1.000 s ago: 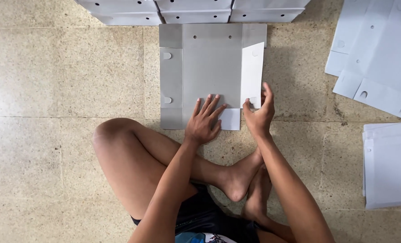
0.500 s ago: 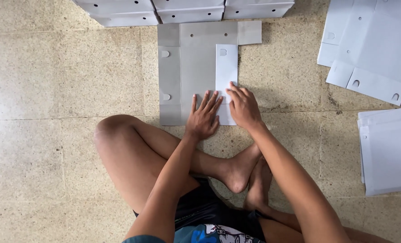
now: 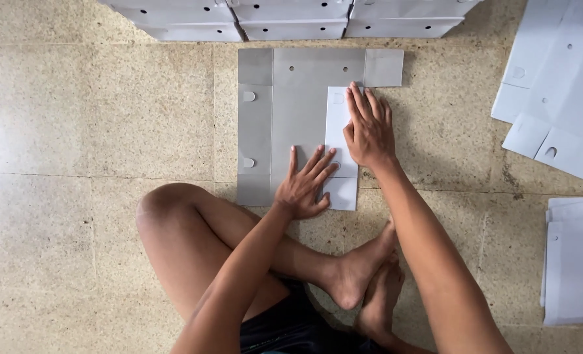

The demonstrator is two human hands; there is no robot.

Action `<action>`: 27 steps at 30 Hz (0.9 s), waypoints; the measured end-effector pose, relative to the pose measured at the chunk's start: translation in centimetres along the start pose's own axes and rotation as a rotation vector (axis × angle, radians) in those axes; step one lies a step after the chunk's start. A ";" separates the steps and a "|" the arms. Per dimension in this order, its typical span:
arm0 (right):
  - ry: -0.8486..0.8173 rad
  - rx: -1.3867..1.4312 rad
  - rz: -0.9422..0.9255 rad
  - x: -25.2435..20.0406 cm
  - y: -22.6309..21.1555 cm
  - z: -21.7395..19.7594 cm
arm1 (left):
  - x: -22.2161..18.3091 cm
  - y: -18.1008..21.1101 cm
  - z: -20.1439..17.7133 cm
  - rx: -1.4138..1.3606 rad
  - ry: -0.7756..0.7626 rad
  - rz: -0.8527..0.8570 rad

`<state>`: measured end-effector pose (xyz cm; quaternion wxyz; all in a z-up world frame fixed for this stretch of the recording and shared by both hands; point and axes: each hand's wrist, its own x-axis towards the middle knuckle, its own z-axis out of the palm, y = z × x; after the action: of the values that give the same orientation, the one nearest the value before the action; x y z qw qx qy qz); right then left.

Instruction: Assembling cardboard boxes by folding flat sheets and tucking tabs.

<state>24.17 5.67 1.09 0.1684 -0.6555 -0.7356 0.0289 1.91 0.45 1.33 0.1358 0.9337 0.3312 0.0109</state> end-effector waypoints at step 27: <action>0.298 0.526 0.179 0.6 2.0 3.1 | 0.2 0.1 -0.5 -0.088 -0.021 -0.010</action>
<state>25.12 7.08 -2.24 0.4347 -0.6488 -0.6095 0.1365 2.05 0.61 1.82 0.1803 0.9252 0.3337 0.0149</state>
